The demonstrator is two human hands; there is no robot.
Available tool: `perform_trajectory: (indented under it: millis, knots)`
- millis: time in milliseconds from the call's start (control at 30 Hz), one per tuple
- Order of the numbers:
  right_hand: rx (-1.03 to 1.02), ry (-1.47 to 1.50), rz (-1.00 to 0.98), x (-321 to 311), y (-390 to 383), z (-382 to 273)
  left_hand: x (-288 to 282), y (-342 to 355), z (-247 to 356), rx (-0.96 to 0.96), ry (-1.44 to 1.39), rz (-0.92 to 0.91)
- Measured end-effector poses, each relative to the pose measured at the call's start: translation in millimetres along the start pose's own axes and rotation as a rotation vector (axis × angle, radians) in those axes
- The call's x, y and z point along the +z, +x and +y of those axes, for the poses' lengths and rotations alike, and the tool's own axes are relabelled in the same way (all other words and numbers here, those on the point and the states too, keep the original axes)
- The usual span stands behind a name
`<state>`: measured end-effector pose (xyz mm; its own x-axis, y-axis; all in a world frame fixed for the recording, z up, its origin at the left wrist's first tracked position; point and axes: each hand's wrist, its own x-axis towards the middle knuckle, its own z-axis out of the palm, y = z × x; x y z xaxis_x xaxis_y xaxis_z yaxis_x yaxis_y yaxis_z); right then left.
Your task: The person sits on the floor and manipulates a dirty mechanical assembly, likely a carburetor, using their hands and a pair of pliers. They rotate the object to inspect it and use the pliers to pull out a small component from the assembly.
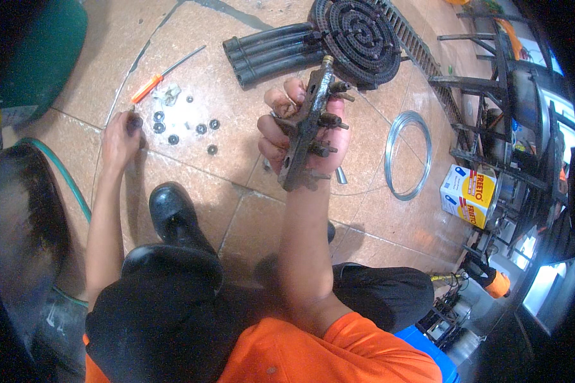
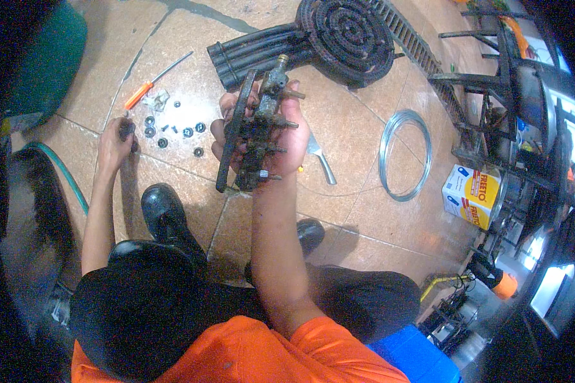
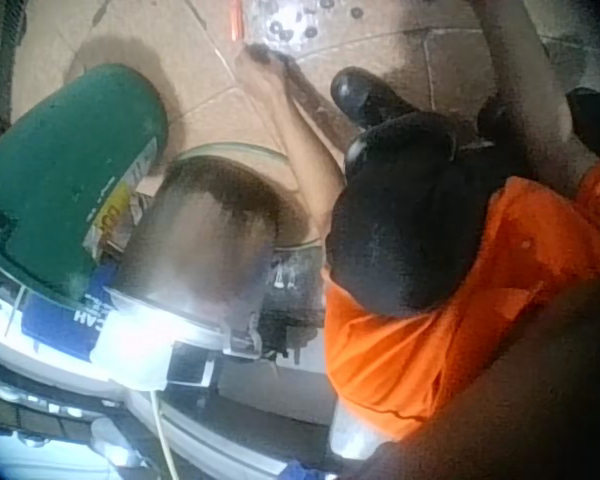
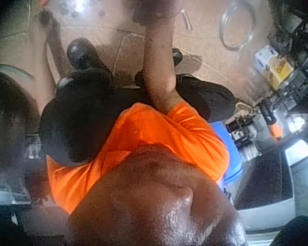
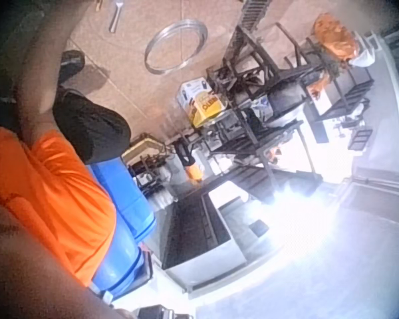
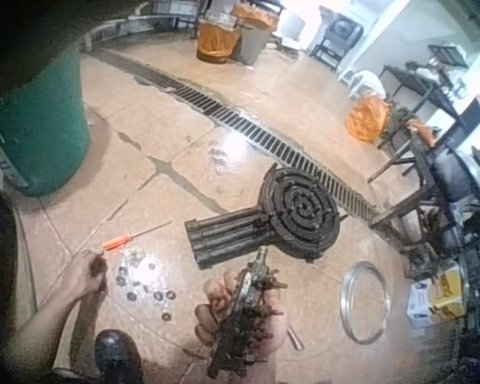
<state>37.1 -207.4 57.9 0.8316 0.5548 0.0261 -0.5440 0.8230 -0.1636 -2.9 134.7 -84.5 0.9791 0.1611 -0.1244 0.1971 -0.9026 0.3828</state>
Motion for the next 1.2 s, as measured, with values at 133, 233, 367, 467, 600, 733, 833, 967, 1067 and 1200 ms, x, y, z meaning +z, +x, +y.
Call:
perform_trajectory:
  millis: [133,233,367,467,600,733,833,967,1067,1200]
  knots:
    - [-0.004,0.02,0.019,3.4,-0.3,1.4,-0.7,-0.3,2.1,-0.034,-0.071,0.004]
    - [-0.007,0.099,0.08,11.8,-1.4,2.0,-2.8,-1.1,7.9,-0.005,-0.081,0.055]
    - [0.02,0.124,-0.036,0.2,-0.4,-2.0,-1.0,-0.7,8.7,-0.002,-0.096,0.084]
    - [0.022,0.183,-0.055,-7.2,-0.8,-3.0,-3.4,-1.3,12.7,0.007,-0.04,0.083]
    - [0.025,0.144,-0.046,-8.3,2.8,-2.3,-3.9,1.1,1.1,-0.026,-0.098,0.061]
    - [-0.007,0.082,-0.03,-14.4,-3.2,-7.2,9.4,2.1,-0.7,0.009,-0.113,0.138]
    - [0.042,0.186,-0.063,-16.1,-1.7,-8.9,3.5,-2.8,9.1,0.012,-0.124,0.111]
    - [0.058,0.201,-0.038,-13.0,3.6,-4.6,1.5,-7.9,0.9,0.047,-0.151,0.141]
    - [0.069,0.214,-0.063,-12.1,5.5,-3.9,4.6,-9.8,-2.5,0.051,-0.152,0.194]
    - [0.045,0.121,0.013,-9.3,3.5,0.2,1.2,-18.1,7.0,0.0,-0.241,0.251]
